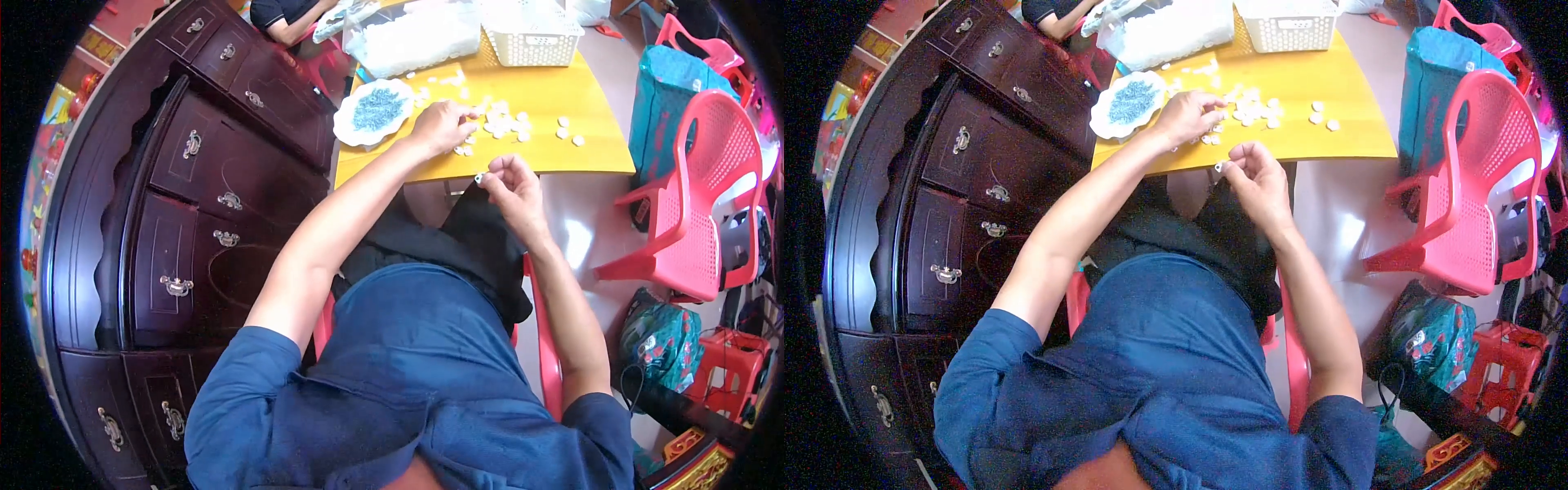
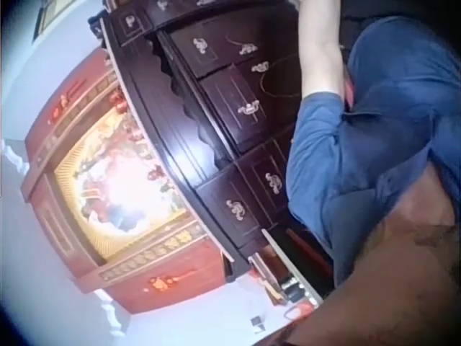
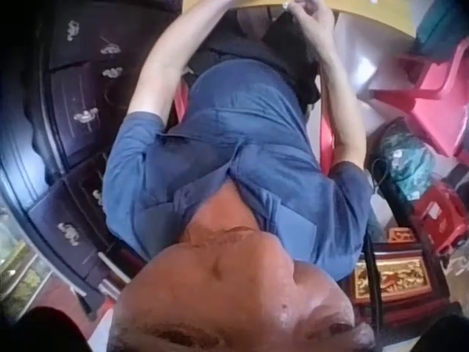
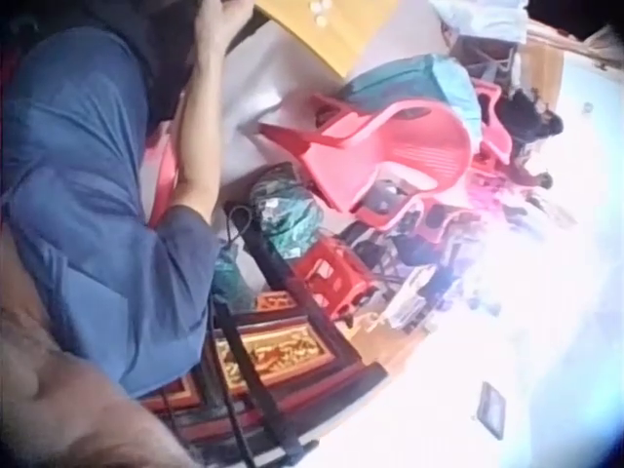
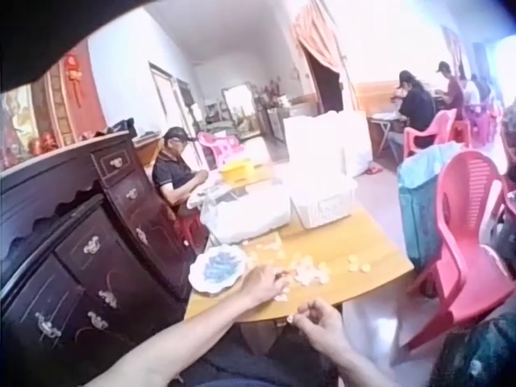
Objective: Manual assembly of small components at a workbench.
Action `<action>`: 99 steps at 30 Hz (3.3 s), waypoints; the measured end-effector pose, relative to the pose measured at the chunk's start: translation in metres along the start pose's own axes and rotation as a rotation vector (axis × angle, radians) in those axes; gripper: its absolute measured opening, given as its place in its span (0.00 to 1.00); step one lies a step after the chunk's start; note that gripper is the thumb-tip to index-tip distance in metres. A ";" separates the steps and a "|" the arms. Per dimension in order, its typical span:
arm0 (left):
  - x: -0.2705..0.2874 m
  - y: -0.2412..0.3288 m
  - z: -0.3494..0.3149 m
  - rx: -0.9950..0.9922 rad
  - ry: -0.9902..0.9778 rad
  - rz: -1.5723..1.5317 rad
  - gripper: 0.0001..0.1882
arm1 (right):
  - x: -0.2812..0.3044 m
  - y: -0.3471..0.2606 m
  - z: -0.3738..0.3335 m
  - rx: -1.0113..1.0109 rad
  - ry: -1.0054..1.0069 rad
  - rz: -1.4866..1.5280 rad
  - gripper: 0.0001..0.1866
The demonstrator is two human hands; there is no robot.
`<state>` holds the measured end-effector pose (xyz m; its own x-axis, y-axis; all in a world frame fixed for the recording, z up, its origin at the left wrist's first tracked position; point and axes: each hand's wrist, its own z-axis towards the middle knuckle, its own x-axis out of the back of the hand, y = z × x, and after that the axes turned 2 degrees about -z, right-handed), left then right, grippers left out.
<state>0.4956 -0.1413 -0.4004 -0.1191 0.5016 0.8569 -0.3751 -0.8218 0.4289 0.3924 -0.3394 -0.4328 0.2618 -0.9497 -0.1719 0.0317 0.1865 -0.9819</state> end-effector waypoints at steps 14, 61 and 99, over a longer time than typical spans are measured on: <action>-0.003 -0.002 0.022 0.091 -0.121 0.092 0.08 | 0.000 0.005 0.000 0.025 -0.003 0.003 0.08; 0.026 0.078 -0.174 0.044 0.082 -0.817 0.04 | -0.067 -0.008 0.001 -0.311 0.132 0.631 0.12; 0.048 0.027 -0.171 0.306 0.284 -1.057 0.10 | -0.076 -0.001 -0.010 0.111 -0.151 0.028 0.08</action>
<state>0.3225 -0.0933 -0.3960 -0.0951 0.9939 -0.0552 -0.1759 0.0378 0.9837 0.3627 -0.2695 -0.4195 0.4054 -0.8968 -0.1770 0.1267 0.2469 -0.9607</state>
